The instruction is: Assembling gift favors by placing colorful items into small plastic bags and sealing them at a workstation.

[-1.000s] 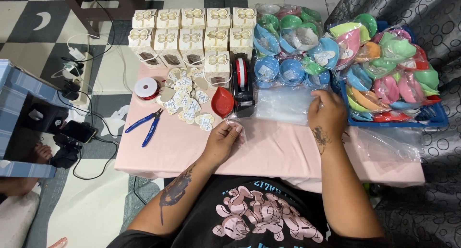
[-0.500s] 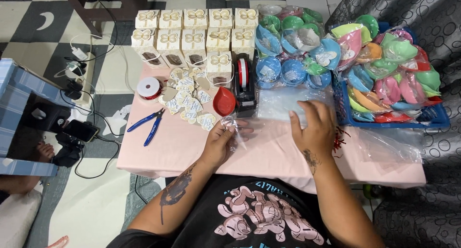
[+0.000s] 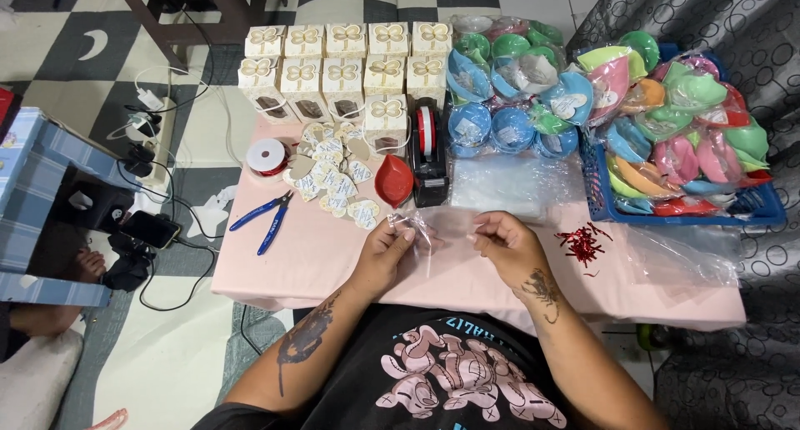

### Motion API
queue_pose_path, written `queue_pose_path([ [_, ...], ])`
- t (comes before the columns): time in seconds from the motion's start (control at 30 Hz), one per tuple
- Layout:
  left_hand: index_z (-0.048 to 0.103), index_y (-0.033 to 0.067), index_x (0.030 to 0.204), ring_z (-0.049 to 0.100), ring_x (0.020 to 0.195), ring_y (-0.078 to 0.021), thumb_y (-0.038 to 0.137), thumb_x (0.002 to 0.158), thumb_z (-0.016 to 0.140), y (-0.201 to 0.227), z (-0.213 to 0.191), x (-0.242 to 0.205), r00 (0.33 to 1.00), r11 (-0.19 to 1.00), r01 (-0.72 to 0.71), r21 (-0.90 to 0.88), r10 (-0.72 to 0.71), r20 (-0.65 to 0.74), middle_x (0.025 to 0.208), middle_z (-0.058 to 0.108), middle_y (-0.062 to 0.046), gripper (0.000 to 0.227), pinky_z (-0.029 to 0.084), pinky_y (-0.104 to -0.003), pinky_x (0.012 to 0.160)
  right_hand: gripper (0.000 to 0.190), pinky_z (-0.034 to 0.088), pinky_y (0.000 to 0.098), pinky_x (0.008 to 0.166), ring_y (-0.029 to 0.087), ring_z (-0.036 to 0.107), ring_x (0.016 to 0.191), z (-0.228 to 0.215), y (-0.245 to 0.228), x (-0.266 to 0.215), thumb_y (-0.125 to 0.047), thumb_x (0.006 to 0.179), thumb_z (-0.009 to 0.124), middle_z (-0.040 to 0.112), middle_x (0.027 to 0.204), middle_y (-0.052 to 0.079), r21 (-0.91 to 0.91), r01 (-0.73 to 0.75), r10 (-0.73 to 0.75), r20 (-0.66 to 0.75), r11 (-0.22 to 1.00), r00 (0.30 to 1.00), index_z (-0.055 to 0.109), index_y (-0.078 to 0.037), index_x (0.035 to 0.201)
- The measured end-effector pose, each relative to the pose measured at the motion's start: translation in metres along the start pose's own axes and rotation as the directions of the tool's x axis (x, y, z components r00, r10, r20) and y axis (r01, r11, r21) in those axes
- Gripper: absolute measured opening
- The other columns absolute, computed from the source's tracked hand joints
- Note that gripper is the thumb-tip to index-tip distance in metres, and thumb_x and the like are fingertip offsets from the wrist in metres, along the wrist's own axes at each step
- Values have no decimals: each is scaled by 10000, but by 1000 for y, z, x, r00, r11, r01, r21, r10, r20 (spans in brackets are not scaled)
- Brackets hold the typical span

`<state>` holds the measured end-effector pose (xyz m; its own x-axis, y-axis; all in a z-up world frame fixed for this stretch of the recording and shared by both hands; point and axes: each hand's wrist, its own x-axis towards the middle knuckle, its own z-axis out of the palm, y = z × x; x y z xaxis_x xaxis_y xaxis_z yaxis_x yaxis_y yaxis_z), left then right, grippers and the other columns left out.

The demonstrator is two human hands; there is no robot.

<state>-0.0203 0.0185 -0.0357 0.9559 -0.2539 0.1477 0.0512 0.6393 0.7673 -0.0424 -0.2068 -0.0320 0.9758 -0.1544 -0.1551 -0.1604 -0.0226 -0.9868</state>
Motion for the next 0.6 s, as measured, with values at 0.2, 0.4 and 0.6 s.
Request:
queue_pose_path([
  [0.2,569,-10,1037,743,846,-252,148,1046,625,25,-10,-6,999,989,2,146,4,-35,960,722,-224,168,640,-355,728,270,619,260,783,130,672,827,10,1,1,-42,950,725,720,978,103,182,-26,22,26,983,999,726,4,1216],
  [0.4,275,169,1559,679,1235,-373,717,790,792,16,-25,-8,983,973,41,-226,1,183,1393,628,-242,1076,641,-438,976,349,629,344,867,181,709,866,37,-20,-10,-39,994,684,681,980,118,356,97,-93,-28,930,995,628,13,1334],
  [0.6,102,67,1690,511,1398,-404,310,722,973,21,-5,-21,971,943,21,331,-98,217,1560,453,-302,1324,459,-543,1162,304,609,304,799,160,740,855,54,-15,-20,-11,988,678,671,976,97,70,242,-240,-34,968,970,629,-20,1288],
])
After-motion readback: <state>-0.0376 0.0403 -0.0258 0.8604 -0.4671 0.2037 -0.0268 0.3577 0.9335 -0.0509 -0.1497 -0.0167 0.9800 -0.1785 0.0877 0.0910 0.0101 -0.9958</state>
